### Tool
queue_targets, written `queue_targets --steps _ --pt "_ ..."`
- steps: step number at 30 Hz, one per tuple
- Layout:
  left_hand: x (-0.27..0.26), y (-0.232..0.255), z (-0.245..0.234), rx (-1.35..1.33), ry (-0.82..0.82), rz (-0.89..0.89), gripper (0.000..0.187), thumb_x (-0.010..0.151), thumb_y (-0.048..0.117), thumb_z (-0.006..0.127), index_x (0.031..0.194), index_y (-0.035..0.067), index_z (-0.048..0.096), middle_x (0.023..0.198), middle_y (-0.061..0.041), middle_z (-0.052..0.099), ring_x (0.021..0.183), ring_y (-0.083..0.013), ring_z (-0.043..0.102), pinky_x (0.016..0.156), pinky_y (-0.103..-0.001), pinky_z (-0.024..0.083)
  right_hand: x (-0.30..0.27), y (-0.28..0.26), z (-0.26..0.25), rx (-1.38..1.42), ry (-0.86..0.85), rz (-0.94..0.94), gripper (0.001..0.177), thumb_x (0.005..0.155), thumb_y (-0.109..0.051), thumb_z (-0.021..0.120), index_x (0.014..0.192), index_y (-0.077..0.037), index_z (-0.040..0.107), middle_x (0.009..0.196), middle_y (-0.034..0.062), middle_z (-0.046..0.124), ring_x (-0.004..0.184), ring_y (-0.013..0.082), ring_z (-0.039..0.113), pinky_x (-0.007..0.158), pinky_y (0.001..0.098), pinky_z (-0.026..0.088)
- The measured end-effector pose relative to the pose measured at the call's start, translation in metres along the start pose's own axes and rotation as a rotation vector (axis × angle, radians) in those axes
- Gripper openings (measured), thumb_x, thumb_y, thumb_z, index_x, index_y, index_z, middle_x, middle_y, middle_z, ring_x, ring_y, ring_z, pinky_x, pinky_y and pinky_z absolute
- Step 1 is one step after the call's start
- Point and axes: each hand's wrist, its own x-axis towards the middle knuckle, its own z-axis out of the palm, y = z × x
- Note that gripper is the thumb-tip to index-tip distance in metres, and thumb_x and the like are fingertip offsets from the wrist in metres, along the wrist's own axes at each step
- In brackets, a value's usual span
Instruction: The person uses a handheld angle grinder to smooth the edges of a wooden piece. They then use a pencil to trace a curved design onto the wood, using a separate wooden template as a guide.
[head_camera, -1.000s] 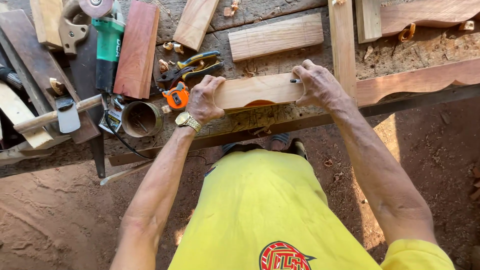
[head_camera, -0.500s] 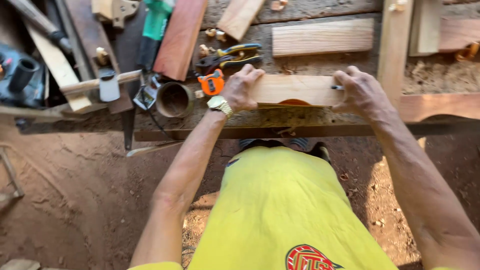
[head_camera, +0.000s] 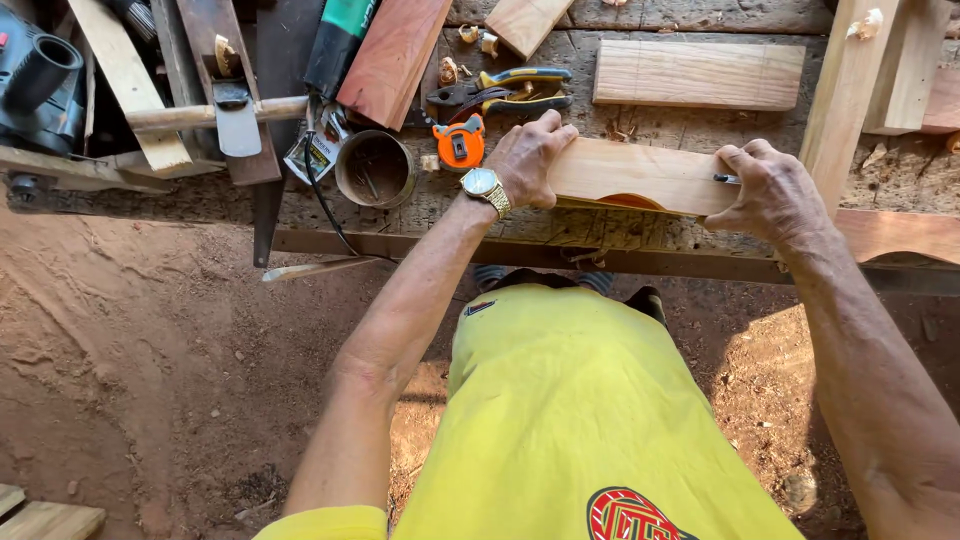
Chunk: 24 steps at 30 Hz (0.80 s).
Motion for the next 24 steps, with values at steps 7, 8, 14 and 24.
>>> queue_targets --steps 7,8,14,24 --pt "0.001 -0.005 0.001 -0.004 -0.015 0.009 0.076 0.042 0.014 0.088 0.114 0.011 0.064 0.098 -0.006 0.058 0.071 -0.0270 0.063 0.071 -0.038 0.061 0.000 0.001 0.001 -0.007 -0.030 0.044 0.091 0.054 -0.036 0.097 0.136 -0.011 0.068 0.111 0.0134 0.070 0.084 0.0210 0.070 0.074 0.0317 0.065" --pt "0.003 -0.004 0.001 -0.006 -0.025 0.001 0.078 0.041 0.013 0.089 0.115 0.010 0.064 0.099 -0.005 0.058 0.071 -0.0264 0.064 0.072 -0.037 0.063 0.001 0.004 0.003 -0.010 -0.039 0.042 0.093 0.055 -0.037 0.097 0.138 -0.011 0.066 0.114 0.0137 0.070 0.087 0.0214 0.070 0.075 0.0318 0.065" --pt "0.003 0.001 -0.005 0.037 -0.023 0.019 0.078 0.042 0.015 0.088 0.116 0.013 0.064 0.105 -0.007 0.060 0.071 -0.0303 0.065 0.067 -0.045 0.062 -0.002 0.009 0.008 0.054 -0.018 0.038 0.087 0.055 -0.036 0.099 0.132 -0.011 0.067 0.118 0.0106 0.067 0.088 0.0215 0.069 0.072 0.0329 0.064" --pt "0.003 0.000 -0.004 -0.031 -0.060 0.012 0.079 0.046 0.021 0.075 0.125 0.018 0.066 0.111 -0.008 0.060 0.086 -0.0491 0.069 0.075 -0.058 0.059 -0.002 0.014 0.023 0.226 0.128 0.082 0.068 0.046 -0.037 0.086 0.107 -0.014 0.066 0.105 0.0101 0.062 0.081 0.0447 0.071 0.070 0.0515 0.058"
